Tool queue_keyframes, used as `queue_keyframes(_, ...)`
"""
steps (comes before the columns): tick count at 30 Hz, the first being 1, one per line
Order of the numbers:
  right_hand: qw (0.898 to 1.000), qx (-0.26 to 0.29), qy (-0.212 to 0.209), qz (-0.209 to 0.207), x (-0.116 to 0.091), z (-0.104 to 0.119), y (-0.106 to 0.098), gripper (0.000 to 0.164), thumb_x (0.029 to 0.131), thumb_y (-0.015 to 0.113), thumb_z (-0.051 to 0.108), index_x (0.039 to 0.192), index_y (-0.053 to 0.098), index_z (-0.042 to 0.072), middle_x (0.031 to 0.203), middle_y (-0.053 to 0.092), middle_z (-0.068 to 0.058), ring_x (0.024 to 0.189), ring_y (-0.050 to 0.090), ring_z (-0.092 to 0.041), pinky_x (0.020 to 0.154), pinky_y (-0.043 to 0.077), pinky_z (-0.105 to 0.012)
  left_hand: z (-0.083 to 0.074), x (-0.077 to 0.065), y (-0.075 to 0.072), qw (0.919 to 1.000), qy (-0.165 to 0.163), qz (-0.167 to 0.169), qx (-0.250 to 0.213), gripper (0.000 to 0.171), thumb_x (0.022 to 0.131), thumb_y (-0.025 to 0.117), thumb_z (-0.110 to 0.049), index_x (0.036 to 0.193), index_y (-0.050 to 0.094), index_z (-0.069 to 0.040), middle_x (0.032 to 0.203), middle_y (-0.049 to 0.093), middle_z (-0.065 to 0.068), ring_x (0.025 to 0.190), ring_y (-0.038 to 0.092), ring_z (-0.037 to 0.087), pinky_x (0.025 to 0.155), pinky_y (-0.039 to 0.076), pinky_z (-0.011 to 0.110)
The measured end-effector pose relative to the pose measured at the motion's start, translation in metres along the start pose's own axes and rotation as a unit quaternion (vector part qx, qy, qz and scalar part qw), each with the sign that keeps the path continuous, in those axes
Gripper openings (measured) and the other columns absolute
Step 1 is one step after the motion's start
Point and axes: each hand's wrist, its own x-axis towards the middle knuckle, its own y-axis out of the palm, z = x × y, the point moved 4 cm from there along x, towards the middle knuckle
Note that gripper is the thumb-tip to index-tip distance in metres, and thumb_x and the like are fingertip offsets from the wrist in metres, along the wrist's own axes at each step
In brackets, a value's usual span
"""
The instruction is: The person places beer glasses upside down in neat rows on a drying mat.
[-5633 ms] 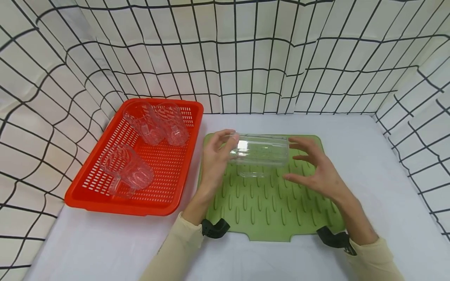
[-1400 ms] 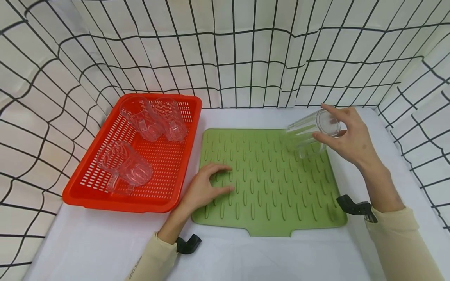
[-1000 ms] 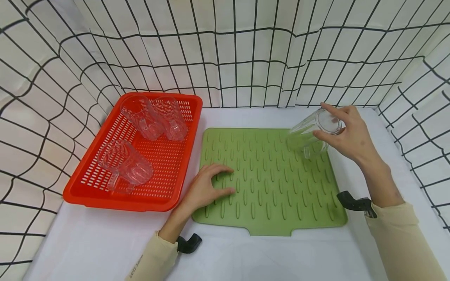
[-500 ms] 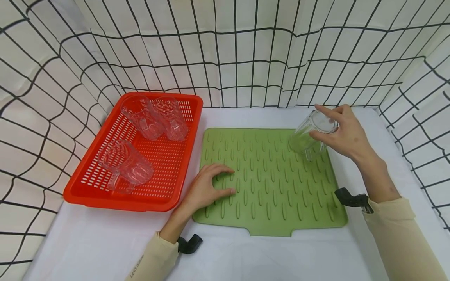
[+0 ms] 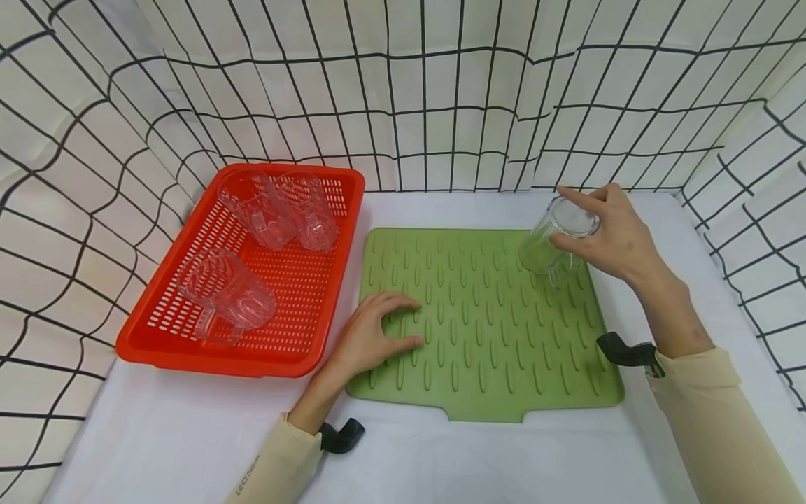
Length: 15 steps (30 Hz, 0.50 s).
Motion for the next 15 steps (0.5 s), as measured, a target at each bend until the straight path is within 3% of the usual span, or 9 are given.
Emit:
queue_keyframes(7, 1.000, 0.004, -0.010, 0.001, 0.0038, -0.0010, 0.0035, 0.076, 0.091, 0.078, 0.032, 0.158, 0.046, 0.021, 0.138, 0.041, -0.032, 0.112, 0.047, -0.044, 0.082, 0.046, -0.062, -0.0006, 0.0003, 0.0000, 1.0000, -0.001, -0.001, 0.001, 0.054, 0.077, 0.093, -0.031, 0.127, 0.073, -0.022, 0.139, 0.066, 0.000, 0.132, 0.053, 0.027, 0.114, 0.044, 0.051)
queue_keyframes(15, 0.999, 0.012, -0.030, -0.013, 0.0066, -0.0031, 0.0070, 0.075, 0.091, 0.079, 0.033, 0.157, 0.047, 0.018, 0.130, 0.044, -0.029, 0.106, 0.044, -0.039, 0.080, 0.043, -0.056, 0.0001, 0.0003, 0.0009, 1.0000, -0.002, 0.000, 0.005, 0.054, 0.077, 0.093, -0.033, 0.127, 0.073, -0.023, 0.139, 0.065, -0.002, 0.132, 0.053, 0.025, 0.114, 0.045, 0.050)
